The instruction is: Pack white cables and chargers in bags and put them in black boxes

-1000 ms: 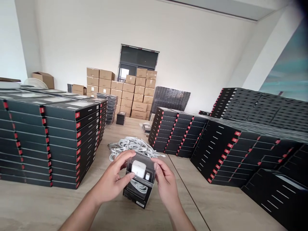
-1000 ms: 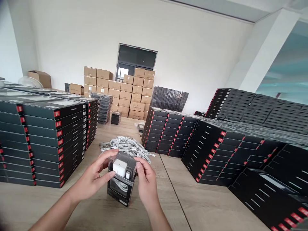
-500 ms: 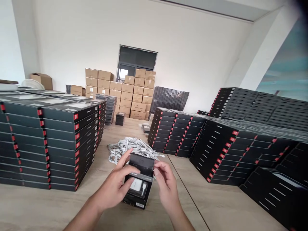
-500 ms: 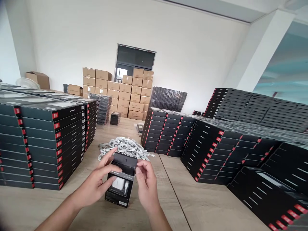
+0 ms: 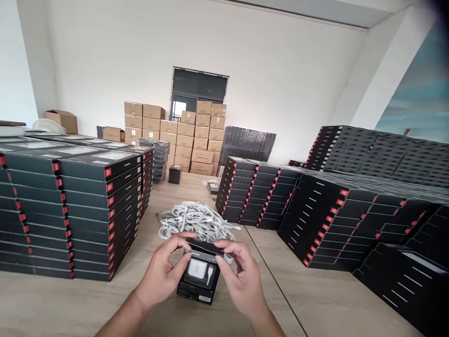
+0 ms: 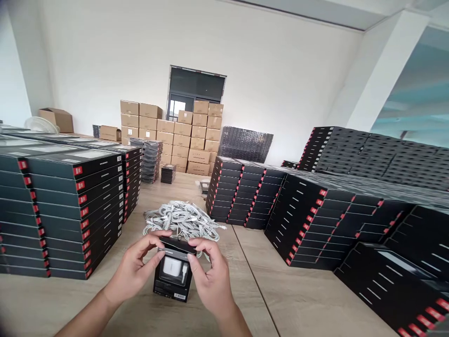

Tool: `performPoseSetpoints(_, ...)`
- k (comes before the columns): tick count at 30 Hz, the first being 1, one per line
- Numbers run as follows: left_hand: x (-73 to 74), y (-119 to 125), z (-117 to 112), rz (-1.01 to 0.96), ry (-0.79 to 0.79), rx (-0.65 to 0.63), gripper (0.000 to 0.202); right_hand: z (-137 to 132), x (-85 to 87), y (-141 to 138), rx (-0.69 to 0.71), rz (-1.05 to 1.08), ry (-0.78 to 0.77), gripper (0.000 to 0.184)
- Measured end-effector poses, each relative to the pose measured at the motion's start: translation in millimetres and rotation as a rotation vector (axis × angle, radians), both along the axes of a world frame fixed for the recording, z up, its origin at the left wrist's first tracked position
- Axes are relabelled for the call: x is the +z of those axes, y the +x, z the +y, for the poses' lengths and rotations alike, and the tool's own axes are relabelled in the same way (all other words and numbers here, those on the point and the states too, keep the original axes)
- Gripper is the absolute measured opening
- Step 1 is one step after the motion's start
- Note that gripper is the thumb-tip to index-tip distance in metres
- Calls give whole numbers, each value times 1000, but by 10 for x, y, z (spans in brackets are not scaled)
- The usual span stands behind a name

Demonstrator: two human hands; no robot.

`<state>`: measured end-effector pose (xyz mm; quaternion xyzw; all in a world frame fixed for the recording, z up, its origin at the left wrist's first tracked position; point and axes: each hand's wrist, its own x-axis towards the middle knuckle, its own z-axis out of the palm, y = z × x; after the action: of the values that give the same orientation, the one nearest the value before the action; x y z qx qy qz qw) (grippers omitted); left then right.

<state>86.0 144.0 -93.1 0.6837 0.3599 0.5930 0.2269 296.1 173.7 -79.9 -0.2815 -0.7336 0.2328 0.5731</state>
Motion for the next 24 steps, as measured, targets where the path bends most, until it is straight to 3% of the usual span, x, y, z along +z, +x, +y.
performPoseSetpoints(4, 55, 36, -46, -130, -56, -76, 18, -35, 69, -14, 62, -25, -26, 8)
performPoseSetpoints(9, 123, 0, -47, -21, 0, -54, 15, -44, 121, -27, 86, -72, -55, 12)
performPoseSetpoints(19, 34, -45, -12, 46, 39, -50, 16, 4, 118, 68, 223, -116, -195, 13)
performPoseSetpoints(22, -11, -31, 15, 76, 32, -11, 23, 23, 118, 44, 141, -105, -193, 15)
performPoseSetpoints(24, -57, 14, 33, 137, -22, 81, 43, 58, 93, 17, 30, -28, -202, 18)
